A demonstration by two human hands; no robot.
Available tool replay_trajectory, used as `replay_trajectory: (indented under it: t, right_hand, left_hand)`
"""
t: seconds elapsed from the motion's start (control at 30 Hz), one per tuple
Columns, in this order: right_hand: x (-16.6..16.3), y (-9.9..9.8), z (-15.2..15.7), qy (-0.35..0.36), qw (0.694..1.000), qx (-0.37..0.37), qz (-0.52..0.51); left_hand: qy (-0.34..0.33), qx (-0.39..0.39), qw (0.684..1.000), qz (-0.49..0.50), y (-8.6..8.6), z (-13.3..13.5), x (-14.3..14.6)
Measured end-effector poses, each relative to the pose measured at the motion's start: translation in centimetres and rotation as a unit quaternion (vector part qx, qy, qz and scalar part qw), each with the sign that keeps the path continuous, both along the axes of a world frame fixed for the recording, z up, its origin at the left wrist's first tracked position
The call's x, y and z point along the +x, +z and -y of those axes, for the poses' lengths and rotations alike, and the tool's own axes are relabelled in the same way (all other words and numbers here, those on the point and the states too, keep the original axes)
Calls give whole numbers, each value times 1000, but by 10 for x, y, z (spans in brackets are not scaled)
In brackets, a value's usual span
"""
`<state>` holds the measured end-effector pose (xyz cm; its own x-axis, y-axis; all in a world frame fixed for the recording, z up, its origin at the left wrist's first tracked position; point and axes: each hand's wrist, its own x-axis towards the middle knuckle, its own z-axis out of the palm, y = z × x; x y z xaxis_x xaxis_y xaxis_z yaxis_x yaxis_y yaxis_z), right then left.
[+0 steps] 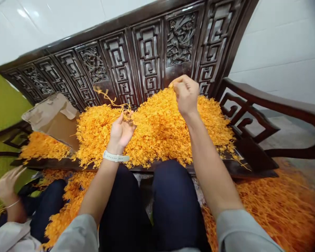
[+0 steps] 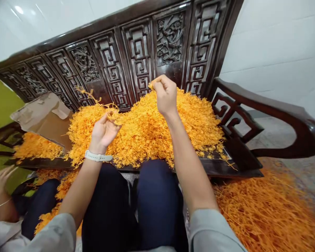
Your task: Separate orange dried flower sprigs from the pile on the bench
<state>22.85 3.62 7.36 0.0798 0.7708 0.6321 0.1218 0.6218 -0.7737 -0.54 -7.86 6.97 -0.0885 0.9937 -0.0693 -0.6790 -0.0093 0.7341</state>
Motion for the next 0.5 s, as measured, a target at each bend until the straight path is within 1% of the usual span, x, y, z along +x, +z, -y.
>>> replay_trajectory:
  t: [0.03, 0.07, 0.1, 0.13, 0.17, 0.2, 0.23, 0.27, 0.3, 0.33, 0.37, 0.4, 0.47, 0.5]
  right_hand:
    - [1, -5, -7, -71, 993, 5, 93]
    - [2, -9, -14, -128, 975, -2, 182]
    - [4, -12, -21, -168, 953, -12, 253]
    - [5, -15, -25, -190, 936, -20, 296]
    - [5, -16, -26, -197, 932, -18, 302]
    - [3, -17, -24, -187, 943, -12, 273]
    - [-1, -17, -17, -158, 964, -10, 214]
    - [-8, -18, -7, -112, 983, -16, 141]
    - [-18, -20, 5, -57, 995, -32, 75]
    - [-30, -24, 19, 2, 998, -55, 18]
    - [-43, -29, 33, 47, 996, -72, 4]
    - [-56, -36, 45, 74, 994, -79, 11]
    - [-81, -52, 61, 100, 992, -74, 27]
    - [-92, -61, 64, 108, 991, -73, 14]
  left_hand:
    - [-2, -4, 1000, -7, -3, -2, -6]
    - [-7, -3, 1000, -11, -6, -4, -10]
    - [-13, -4, 1000, -14, -7, -6, -14]
    - [-17, -5, 1000, -17, -8, -8, -17]
    - [-14, -8, 1000, -22, -8, -10, -19]
    - [-9, -11, 999, -28, -8, -12, -20]
    - [-2, -13, 999, -37, -7, -15, -20]
    - [6, -12, 999, -47, -6, -18, -19]
    - [12, -7, 998, -57, -5, -21, -18]
    - [16, 0, 998, -66, -4, -24, -16]
    - [17, 8, 997, -74, -2, -28, -14]
    - [16, 15, 996, -81, -1, -32, -12]
    - [23, 25, 995, -92, -1, -39, -10]
    - [35, 29, 994, -95, -2, -42, -10]
